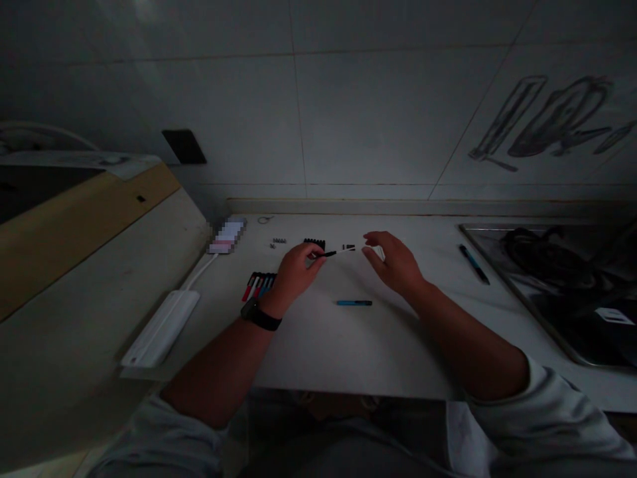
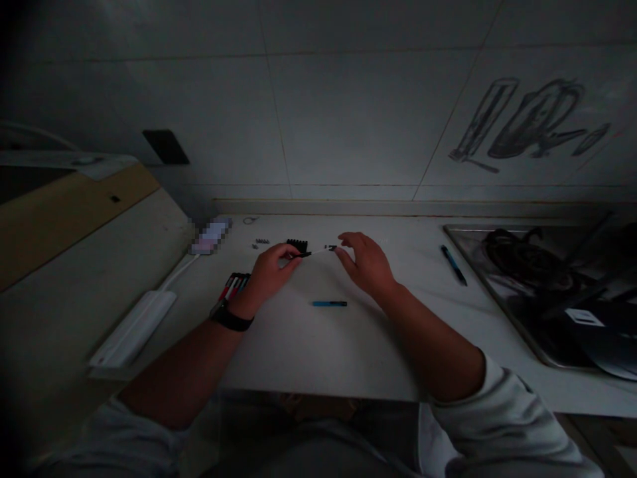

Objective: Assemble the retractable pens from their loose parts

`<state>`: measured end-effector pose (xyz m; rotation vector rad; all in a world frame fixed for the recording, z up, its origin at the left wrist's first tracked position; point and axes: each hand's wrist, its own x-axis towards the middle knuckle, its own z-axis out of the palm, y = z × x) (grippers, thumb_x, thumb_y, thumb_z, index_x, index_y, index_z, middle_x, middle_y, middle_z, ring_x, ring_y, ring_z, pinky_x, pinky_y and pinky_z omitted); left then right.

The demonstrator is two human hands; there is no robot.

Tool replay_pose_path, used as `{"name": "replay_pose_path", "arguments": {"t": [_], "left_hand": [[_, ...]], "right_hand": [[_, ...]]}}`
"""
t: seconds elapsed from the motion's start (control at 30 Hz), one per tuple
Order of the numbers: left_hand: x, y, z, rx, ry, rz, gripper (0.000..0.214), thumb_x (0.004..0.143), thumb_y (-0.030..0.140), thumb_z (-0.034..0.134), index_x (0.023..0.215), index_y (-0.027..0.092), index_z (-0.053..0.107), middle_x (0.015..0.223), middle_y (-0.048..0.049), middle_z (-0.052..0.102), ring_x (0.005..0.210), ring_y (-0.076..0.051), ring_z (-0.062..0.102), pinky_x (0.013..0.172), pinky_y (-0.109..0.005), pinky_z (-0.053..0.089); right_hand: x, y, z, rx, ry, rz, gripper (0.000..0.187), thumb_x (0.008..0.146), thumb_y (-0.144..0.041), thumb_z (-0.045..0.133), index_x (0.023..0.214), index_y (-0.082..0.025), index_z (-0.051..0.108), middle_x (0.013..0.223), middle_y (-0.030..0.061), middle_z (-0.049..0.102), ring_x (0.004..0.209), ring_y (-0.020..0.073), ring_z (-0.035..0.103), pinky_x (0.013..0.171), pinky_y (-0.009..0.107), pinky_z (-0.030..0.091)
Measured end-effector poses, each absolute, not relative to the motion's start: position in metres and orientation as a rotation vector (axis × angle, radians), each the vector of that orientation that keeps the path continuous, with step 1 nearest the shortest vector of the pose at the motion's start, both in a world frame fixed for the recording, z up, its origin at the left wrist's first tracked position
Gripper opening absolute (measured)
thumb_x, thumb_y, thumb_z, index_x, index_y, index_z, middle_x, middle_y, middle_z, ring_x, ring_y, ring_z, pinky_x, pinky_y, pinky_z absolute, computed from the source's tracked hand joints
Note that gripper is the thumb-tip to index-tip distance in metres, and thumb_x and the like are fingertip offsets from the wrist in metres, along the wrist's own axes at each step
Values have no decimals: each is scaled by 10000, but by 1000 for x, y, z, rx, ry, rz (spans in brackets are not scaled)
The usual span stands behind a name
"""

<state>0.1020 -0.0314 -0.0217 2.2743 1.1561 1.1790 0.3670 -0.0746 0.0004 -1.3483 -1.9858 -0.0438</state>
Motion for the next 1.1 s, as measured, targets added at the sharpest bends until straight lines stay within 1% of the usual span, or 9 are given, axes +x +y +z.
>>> {"name": "replay_pose_path", "arguments": {"t": [0.13, 0.2, 0.33, 0.7, 0.8, 0.87, 0.93, 1.0, 1.1], "left_hand": [[100, -28, -23, 2158, 1206, 1267, 72, 923, 195, 701, 989, 210, 678, 971, -28, 732, 894, -180, 682, 851, -332, 544], [100, -27, -23, 2143, 1222, 1274, 75, 922, 192, 696, 991, 210, 674, 968, -27, 730, 886, -180, 679, 846, -334, 546], [100, -27, -24, 2184, 1192, 1250, 85, 929, 189, 684, 1009, 215, 674, 987, -28, 728, 891, -182, 678, 847, -340, 546], [100, -32, -19, 2349, 1108, 1127, 57, 967, 231, 642, 1003, 211, 681, 985, -32, 707, 873, -181, 661, 842, -340, 521], [100, -32, -19, 2358, 1107, 1104, 74, 972, 241, 629, 1016, 212, 681, 995, -37, 707, 878, -184, 660, 845, -346, 522], [100, -32, -20, 2358, 1117, 1100, 83, 972, 251, 625, 1019, 212, 682, 992, -39, 707, 876, -188, 661, 840, -349, 523], [100, -31, -21, 2352, 1130, 1106, 84, 968, 254, 628, 1016, 212, 683, 984, -39, 707, 870, -188, 662, 836, -349, 524], [100, -31, -22, 2349, 1135, 1116, 80, 964, 253, 634, 1013, 214, 685, 984, -38, 708, 868, -187, 663, 840, -347, 527], [100, -31, -23, 2360, 1131, 1115, 78, 961, 249, 638, 1014, 217, 684, 992, -38, 712, 873, -186, 663, 847, -344, 530]], "right_hand": [[371, -74, 5, -1493, -2079, 121, 261, 1043, -373, 502, 1046, -209, 705, 997, 82, 742, 854, 217, 671, 772, 337, 483], [372, -73, 5, -1565, -2189, 209, 245, 1030, -362, 520, 1015, -217, 718, 961, 65, 747, 809, 204, 663, 737, 322, 463], [376, -69, 3, -1647, -2373, 324, 215, 1001, -354, 572, 1018, -233, 749, 973, 59, 768, 849, 213, 677, 740, 311, 449], [421, -55, 12, -1937, -2020, 63, 183, 967, -271, 594, 1021, -214, 759, 1037, 78, 769, 880, 206, 673, 754, 298, 451], [412, -58, 11, -1777, -2157, 246, 162, 963, -293, 617, 985, -220, 759, 985, 57, 768, 857, 189, 674, 771, 288, 463], [396, -66, 9, -1554, -2338, 512, 148, 948, -337, 656, 981, -238, 761, 954, 34, 765, 838, 178, 678, 768, 281, 472], [379, -75, 7, -1382, -2470, 751, 162, 896, -377, 729, 984, -245, 761, 940, 26, 756, 820, 179, 678, 739, 279, 475], [363, -84, 4, -1281, -2568, 824, 183, 830, -346, 798, 972, -238, 759, 925, 28, 738, 808, 181, 664, 720, 278, 467], [351, -92, 1, -1203, -2670, 765, 104, 818, -221, 775, 919, -223, 748, 911, 27, 714, 790, 168, 636, 709, 272, 442]]}}
